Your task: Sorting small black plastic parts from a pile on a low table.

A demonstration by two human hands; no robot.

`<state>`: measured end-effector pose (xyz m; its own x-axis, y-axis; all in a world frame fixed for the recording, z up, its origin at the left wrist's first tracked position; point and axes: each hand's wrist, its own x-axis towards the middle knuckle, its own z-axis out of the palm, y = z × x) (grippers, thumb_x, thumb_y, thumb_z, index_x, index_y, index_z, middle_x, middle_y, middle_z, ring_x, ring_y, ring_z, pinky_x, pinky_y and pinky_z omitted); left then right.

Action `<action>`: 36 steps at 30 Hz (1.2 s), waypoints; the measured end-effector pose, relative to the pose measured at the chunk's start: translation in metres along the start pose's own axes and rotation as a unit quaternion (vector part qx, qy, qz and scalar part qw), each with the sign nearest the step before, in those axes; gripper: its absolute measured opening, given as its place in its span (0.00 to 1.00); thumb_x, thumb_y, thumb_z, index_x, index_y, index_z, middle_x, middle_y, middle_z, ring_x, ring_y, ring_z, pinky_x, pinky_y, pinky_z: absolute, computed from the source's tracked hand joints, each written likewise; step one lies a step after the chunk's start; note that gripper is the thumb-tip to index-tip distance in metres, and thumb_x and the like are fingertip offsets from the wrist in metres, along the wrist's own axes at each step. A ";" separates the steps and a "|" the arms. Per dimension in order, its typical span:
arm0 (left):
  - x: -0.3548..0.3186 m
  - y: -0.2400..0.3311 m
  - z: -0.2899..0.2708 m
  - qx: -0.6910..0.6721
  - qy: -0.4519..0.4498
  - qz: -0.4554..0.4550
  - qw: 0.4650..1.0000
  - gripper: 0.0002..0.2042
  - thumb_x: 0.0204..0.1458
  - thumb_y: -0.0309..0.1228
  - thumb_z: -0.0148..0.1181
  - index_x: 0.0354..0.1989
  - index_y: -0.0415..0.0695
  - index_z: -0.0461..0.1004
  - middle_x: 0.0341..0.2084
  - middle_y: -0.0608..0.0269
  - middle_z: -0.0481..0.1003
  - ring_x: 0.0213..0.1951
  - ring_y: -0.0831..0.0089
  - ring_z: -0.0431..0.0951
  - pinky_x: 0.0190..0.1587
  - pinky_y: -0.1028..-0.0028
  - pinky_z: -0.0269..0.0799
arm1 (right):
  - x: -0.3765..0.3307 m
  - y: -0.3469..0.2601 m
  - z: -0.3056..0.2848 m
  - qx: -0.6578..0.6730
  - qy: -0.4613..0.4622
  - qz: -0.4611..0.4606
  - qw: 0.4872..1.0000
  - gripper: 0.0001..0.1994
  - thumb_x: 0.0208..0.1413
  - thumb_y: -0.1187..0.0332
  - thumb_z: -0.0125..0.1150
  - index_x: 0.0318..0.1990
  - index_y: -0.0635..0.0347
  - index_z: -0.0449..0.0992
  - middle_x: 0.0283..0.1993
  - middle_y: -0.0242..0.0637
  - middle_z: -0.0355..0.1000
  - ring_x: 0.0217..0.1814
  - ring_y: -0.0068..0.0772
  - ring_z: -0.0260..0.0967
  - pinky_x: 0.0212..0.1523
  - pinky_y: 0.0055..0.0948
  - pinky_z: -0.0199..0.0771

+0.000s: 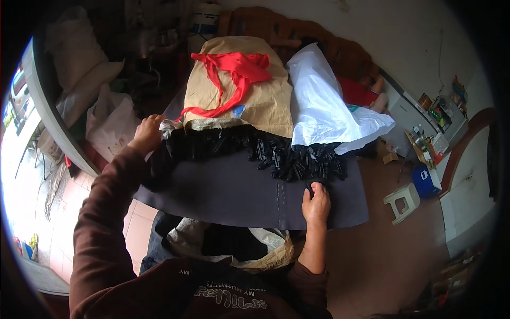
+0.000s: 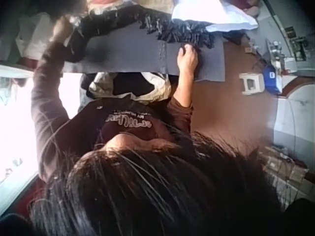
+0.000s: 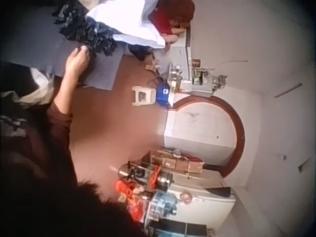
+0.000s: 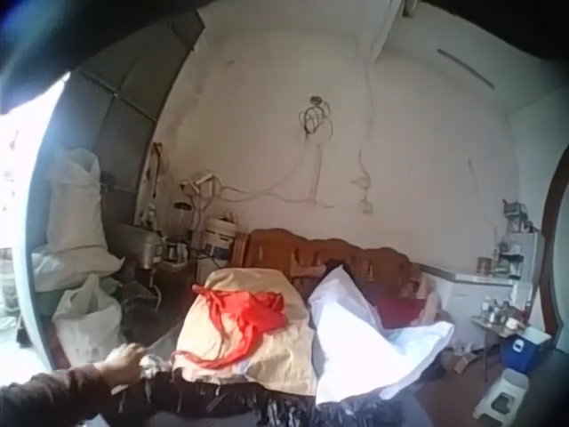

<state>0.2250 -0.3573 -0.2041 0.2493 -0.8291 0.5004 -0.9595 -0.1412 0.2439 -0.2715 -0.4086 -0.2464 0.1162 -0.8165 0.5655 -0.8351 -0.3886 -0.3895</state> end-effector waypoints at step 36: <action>-0.114 0.240 0.004 -0.532 -0.641 0.092 0.546 0.10 0.60 0.24 0.51 0.47 0.40 0.75 0.38 0.67 0.76 0.43 0.78 0.72 0.49 0.74 0.68 | -0.029 -0.062 -0.027 0.553 -0.221 -0.110 0.796 0.09 0.58 0.78 0.53 0.45 0.65 0.74 0.36 0.32 0.75 0.37 0.18 0.70 0.39 0.20 0.70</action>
<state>-0.0344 -0.2990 -0.2053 -0.7894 -0.5703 -0.2271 -0.1622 -0.1632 0.9732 -0.2374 -0.3492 -0.2192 0.5762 -0.6522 0.4925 0.1864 -0.4818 -0.8562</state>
